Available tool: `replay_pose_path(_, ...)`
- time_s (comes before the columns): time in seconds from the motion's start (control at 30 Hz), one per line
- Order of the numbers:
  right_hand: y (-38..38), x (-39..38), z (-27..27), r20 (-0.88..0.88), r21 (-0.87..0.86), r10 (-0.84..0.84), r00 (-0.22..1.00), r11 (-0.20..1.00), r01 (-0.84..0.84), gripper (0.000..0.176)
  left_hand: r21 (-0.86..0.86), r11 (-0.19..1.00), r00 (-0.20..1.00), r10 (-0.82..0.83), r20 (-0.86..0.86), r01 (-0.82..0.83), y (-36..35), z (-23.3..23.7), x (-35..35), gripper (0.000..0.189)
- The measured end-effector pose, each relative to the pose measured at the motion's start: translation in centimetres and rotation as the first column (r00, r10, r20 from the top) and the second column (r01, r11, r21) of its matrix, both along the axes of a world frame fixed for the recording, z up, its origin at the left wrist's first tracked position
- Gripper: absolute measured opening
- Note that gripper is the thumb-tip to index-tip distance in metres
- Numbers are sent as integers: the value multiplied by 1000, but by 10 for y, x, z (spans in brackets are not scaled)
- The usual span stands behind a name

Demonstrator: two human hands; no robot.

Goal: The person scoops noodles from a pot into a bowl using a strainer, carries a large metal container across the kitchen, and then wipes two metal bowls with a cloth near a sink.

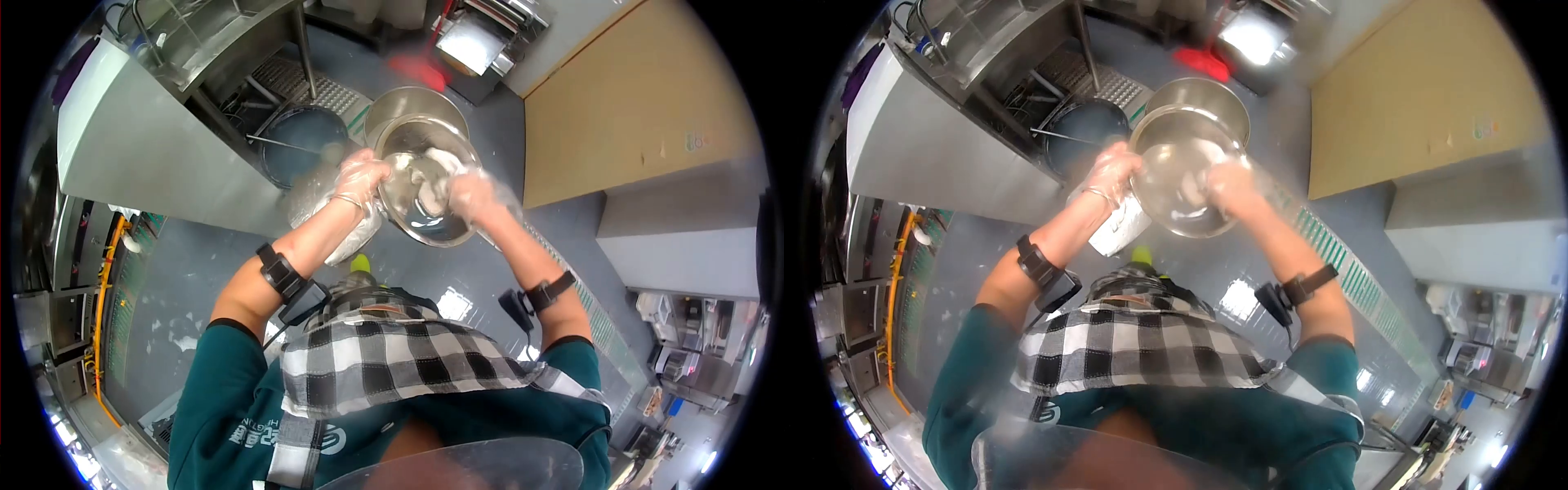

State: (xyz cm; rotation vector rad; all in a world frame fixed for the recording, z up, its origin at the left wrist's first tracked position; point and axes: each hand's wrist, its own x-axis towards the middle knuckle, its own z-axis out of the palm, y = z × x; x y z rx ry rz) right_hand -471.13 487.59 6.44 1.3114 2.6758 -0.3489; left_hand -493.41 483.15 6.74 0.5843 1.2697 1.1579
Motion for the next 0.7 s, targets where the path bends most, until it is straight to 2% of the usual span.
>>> replay_pose_path(0.03,-10,-8,14,5,11,9,1000,1000,-9,19,32,999,999,22,43,-23,-1,1,-2,21)
replay_pose_path(0.1,-23,-21,36,-21,-201,-24,999,979,19,21,61,997,994,48,94,-54,-2,2,-4,21)
replay_pose_path(0.13,-23,-30,49,-16,-202,-20,1000,979,16,21,77,995,995,57,85,-64,-2,3,-4,21)
replay_pose_path(0.2,-11,-45,69,-163,-514,-238,957,849,123,30,96,992,994,69,79,-77,-3,3,-1,21)
replay_pose_path(0.23,2,-39,74,-288,-525,-344,894,837,153,29,81,991,991,96,94,-103,-3,2,0,17)
replay_pose_path(0.3,22,-35,93,-530,-542,-488,693,824,165,28,66,989,987,124,105,-131,-6,6,0,15)
replay_pose_path(0.33,26,-30,114,-572,-570,-525,630,807,154,21,65,991,991,110,77,-115,-9,10,-1,15)
replay_pose_path(0.37,26,-28,136,-574,-545,-536,619,814,199,23,66,993,994,96,49,-100,-10,12,-3,15)
replay_pose_path(0.4,25,-28,148,-643,-544,-560,523,814,203,19,68,992,994,99,48,-102,-10,11,-5,15)
replay_pose_path(0.43,19,-33,166,-671,-525,-570,474,817,238,17,71,990,987,116,113,-124,-9,8,-6,15)
replay_pose_path(0.47,21,-32,180,-680,-413,-474,559,878,242,17,74,986,975,134,179,-149,-7,4,-8,15)
replay_pose_path(0.53,31,-32,190,-746,-460,-511,428,859,225,22,55,980,966,176,189,-189,-2,-5,-12,15)
replay_pose_path(0.6,27,-44,210,-765,-430,-488,420,873,230,22,35,973,955,217,201,-229,9,-28,-16,16)
replay_pose_path(0.67,23,-56,227,-762,-384,-488,425,870,311,21,32,953,946,296,130,-303,18,-47,-21,17)
replay_pose_path(0.7,33,-56,225,-787,-415,-486,380,873,257,19,35,949,942,307,133,-314,19,-48,-24,17)
